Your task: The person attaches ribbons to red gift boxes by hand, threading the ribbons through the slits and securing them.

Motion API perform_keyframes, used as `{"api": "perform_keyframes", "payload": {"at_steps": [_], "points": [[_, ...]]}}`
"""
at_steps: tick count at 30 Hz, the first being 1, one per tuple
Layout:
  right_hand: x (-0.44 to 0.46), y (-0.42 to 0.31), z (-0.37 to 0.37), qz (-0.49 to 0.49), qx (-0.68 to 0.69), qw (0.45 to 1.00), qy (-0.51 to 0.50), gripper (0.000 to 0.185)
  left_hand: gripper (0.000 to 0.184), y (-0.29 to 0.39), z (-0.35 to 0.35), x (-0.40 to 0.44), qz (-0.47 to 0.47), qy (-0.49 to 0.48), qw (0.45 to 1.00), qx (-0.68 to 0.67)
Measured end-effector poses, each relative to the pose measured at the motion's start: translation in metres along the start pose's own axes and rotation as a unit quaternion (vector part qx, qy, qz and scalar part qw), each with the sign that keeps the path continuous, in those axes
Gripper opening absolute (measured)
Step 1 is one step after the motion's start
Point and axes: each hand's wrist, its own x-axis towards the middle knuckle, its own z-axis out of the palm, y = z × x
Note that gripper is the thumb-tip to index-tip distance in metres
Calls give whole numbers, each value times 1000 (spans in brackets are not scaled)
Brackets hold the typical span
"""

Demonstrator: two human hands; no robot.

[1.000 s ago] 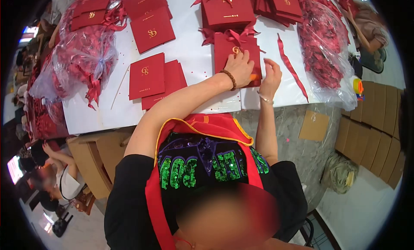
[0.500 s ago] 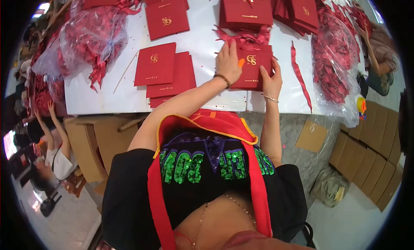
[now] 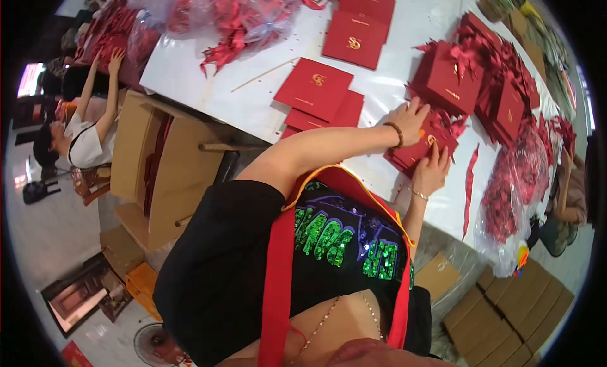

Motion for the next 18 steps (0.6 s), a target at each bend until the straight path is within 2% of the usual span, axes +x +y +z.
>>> {"api": "perform_keyframes", "payload": {"at_steps": [1,2,4,5,7,8,9,11,14,17,18], "points": [[0,1,-2,12,-3,1000,-4,47,62,-2,-12,-5,12,0,998,-55],[1,2,-3,17,-19,1000,-6,44,48,-7,-22,-12,50,51,993,-91],[3,-2,-14,24,-22,999,-19,42,30,-33,-51,-20,122,78,986,-81],[4,5,-12,15,-6,1000,-12,40,20,-45,-68,-28,94,113,983,-114],[5,1,-24,-18,-2,998,59,39,22,-82,-95,-41,35,153,974,-163],[8,-11,-42,-47,3,995,89,36,21,-96,-111,-52,22,191,973,-129],[10,-20,-53,-73,72,988,114,33,19,-114,-125,-60,26,218,971,-98],[14,-56,-82,-95,190,969,126,26,19,-150,-144,-78,5,280,951,-134],[15,-98,-100,-73,448,890,36,21,22,-197,-172,-100,-41,378,918,-112],[1,-149,-152,-171,553,816,4,27,20,-240,-205,-111,-57,495,867,26],[-12,-169,-177,-148,637,756,22,31,19,-257,-213,-109,-99,515,851,-22]]}}
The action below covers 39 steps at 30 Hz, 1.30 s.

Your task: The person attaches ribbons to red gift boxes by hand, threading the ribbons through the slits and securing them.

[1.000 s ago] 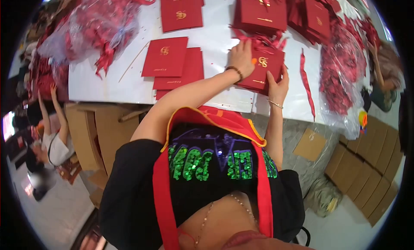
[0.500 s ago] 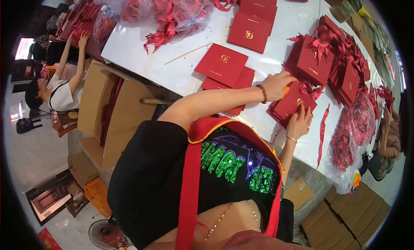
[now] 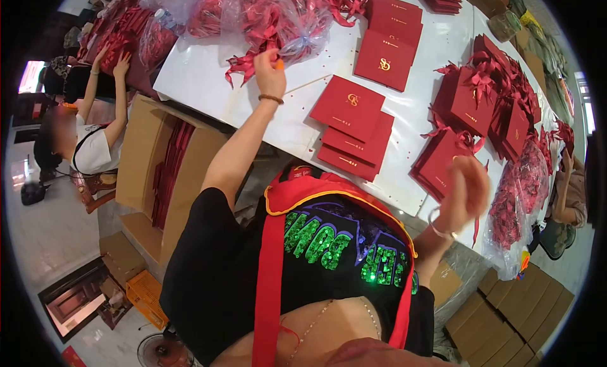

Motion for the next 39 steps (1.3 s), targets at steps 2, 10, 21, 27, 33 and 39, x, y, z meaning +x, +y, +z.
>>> {"api": "perform_keyframes", "payload": {"at_steps": [2,10,21,27,33,39], "points": [[15,-51,23,-92,89,989,-73,19,21,-46,7,19,-22,41,996,72],[60,-140,91,-236,374,808,-389,56,36,-84,-4,26,-175,-224,959,25],[32,-116,145,-135,423,850,-284,11,27,-52,-49,6,15,-429,901,67],[34,-118,132,-35,341,861,-375,12,16,-28,-45,12,141,-376,912,89],[30,-110,92,-53,372,854,-360,23,22,-4,-37,-19,63,-468,879,67],[47,-65,108,-59,434,825,-358,35,34,18,-25,-44,44,-427,886,174]]}}
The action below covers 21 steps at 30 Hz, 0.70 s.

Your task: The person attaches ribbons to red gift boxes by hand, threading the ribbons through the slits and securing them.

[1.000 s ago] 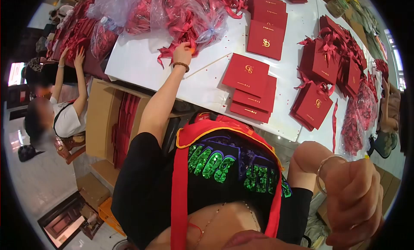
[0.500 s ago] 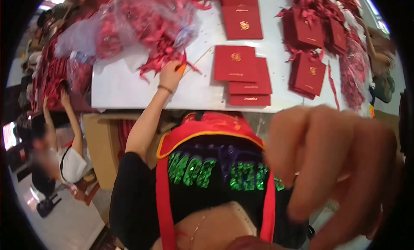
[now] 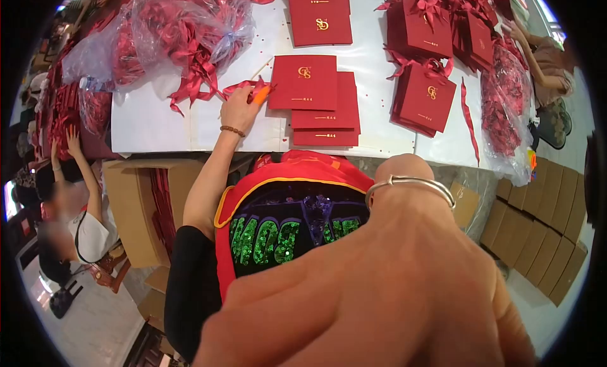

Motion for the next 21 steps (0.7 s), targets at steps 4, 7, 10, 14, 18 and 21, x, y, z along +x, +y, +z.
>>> {"api": "perform_keyframes", "payload": {"at_steps": [4,7,10,14,18,21], "points": [[-35,-65,-34,-27,30,999,3,43,22,5,10,5,-55,23,998,-22],[-43,-22,-21,-48,43,998,5,49,25,-7,22,12,-17,61,997,-47],[-38,1,-15,-70,69,995,-1,55,37,4,20,11,-40,70,963,-259],[-113,20,-74,339,-181,919,88,36,41,11,18,12,-57,0,904,-424],[-151,79,-111,444,-382,789,184,31,39,7,30,13,-4,-3,964,-265],[-148,107,-129,377,-554,734,109,31,37,14,26,9,18,9,971,-237]]}}
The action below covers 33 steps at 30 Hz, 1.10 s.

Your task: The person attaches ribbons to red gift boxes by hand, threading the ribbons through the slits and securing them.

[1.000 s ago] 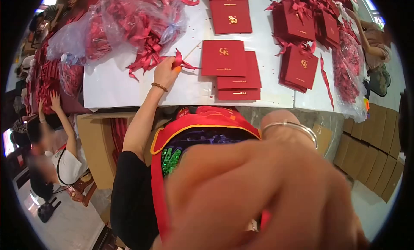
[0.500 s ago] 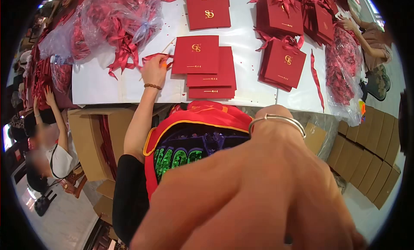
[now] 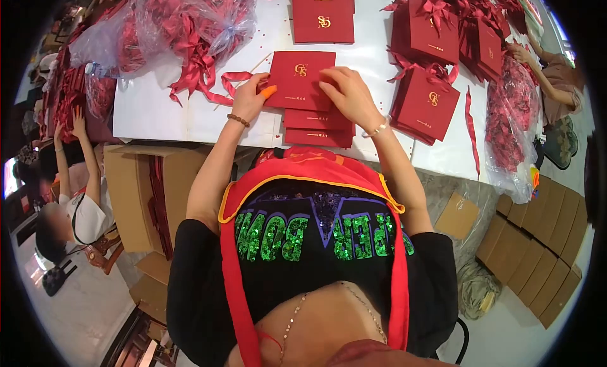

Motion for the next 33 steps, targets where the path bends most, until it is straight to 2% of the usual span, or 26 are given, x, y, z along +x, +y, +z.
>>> {"api": "perform_keyframes", "payload": {"at_steps": [1,2,4,5,6,8,9,12,13,15,17,19,21,23,24,25,27,28,29,31,33], "points": [[11,1,6,-76,-99,991,38,31,33,0,1,-2,7,26,999,-37],[25,1,10,-72,-64,995,9,33,33,-2,-1,-1,5,28,999,-36],[54,10,26,-115,-126,985,28,37,26,-1,-12,0,-101,-28,992,-70],[69,27,42,-138,-192,970,63,48,20,9,-12,-3,-156,-12,974,-164],[75,27,46,-143,-191,969,60,48,20,3,-12,-3,-157,-6,974,-165],[84,25,57,-50,-249,967,4,59,18,-13,-11,-3,-148,-26,958,-244],[85,23,61,-40,-278,959,-27,65,19,-12,-11,-5,-148,-27,957,-247],[82,21,59,-63,-301,951,-44,67,18,-14,-6,-12,-158,-22,961,-224],[80,24,61,-124,-305,944,25,65,18,-16,-5,-13,-156,-25,958,-238],[72,15,58,-127,-304,944,11,62,18,-12,-3,-12,-147,-51,956,-250],[59,-2,45,-126,-307,943,1,60,17,8,-4,-17,-194,-90,958,-192],[46,-16,32,-137,-318,938,10,51,16,10,5,-23,-173,-94,962,-191],[38,-13,29,-137,-320,937,12,46,20,14,11,-31,-192,-114,933,-282],[30,-1,25,-132,-251,955,-92,36,22,20,11,-37,-166,-138,949,-228],[29,-10,18,-53,-192,969,-146,29,21,24,12,-39,-116,-105,972,-175],[27,-4,18,-49,-191,969,-147,29,20,28,11,-41,-64,-73,988,-120],[25,8,15,14,-19,985,-170,30,17,36,5,-41,-90,-43,988,-116],[24,8,12,62,25,981,-183,32,15,45,1,-39,-104,-30,990,-90],[23,8,11,65,27,981,-183,32,15,50,-1,-38,-105,-32,990,-90],[25,5,10,139,202,946,-212,31,14,58,-3,-36,39,12,999,-13],[24,1,6,177,250,924,-227,30,14,67,-3,-37,48,15,999,13]]}}
